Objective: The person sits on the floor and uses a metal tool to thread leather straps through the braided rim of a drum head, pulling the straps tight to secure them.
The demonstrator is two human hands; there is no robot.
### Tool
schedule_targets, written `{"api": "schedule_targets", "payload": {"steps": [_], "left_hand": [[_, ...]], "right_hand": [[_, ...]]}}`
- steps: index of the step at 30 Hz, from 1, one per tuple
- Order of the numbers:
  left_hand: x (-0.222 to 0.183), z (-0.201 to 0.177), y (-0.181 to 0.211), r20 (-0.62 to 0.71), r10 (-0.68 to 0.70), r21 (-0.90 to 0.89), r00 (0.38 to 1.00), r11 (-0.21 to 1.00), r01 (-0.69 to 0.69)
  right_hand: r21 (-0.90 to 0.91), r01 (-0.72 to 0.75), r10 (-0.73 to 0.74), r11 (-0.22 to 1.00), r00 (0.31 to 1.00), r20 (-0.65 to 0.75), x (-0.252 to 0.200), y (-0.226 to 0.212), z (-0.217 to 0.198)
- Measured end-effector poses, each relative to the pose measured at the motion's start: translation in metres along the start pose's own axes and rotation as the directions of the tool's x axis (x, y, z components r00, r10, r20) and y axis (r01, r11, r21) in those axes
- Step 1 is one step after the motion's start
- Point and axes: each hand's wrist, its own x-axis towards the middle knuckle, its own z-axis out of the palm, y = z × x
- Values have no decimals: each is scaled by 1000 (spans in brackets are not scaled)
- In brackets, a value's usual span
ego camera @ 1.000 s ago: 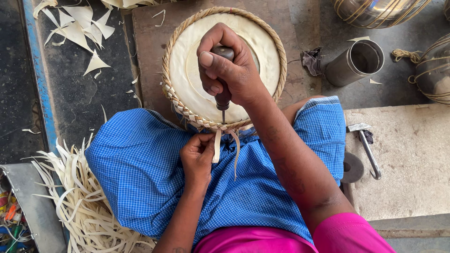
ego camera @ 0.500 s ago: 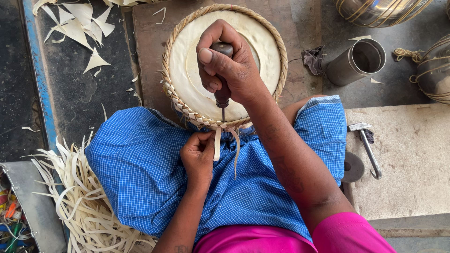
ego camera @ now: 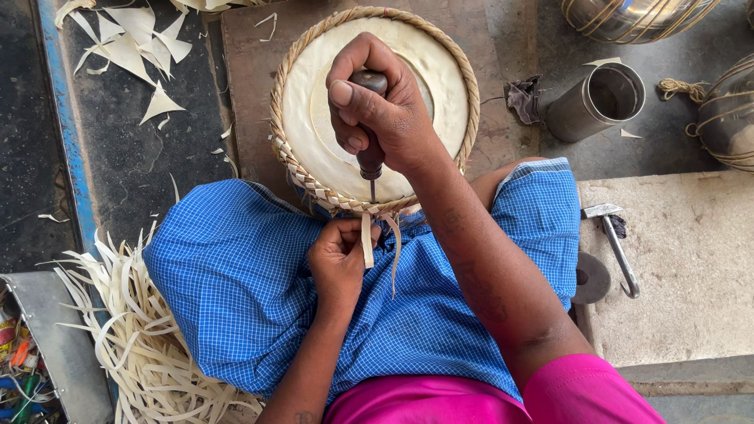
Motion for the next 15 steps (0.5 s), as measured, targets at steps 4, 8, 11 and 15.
{"api": "schedule_targets", "payload": {"steps": [4, 8, 11, 15], "left_hand": [[0, 2, 0, -7, -16, -19, 1000, 1000, 16], [-1, -1, -4, -3, 22, 20, 1000, 1000, -22], [-2, -3, -6, -9, 76, 41, 997, 996, -76], [-1, -5, -6, -19, 128, 68, 992, 990, -126]], "right_hand": [[-7, -1, 1, 1000, 1000, -3, 0, -1, 0], [-4, -1, 1, 1000, 1000, -13, 0, -1, 3], [-59, -8, 5, 998, 999, -46, -1, -2, 6], [-356, -2, -48, 934, 990, -130, 0, 0, 12]]}}
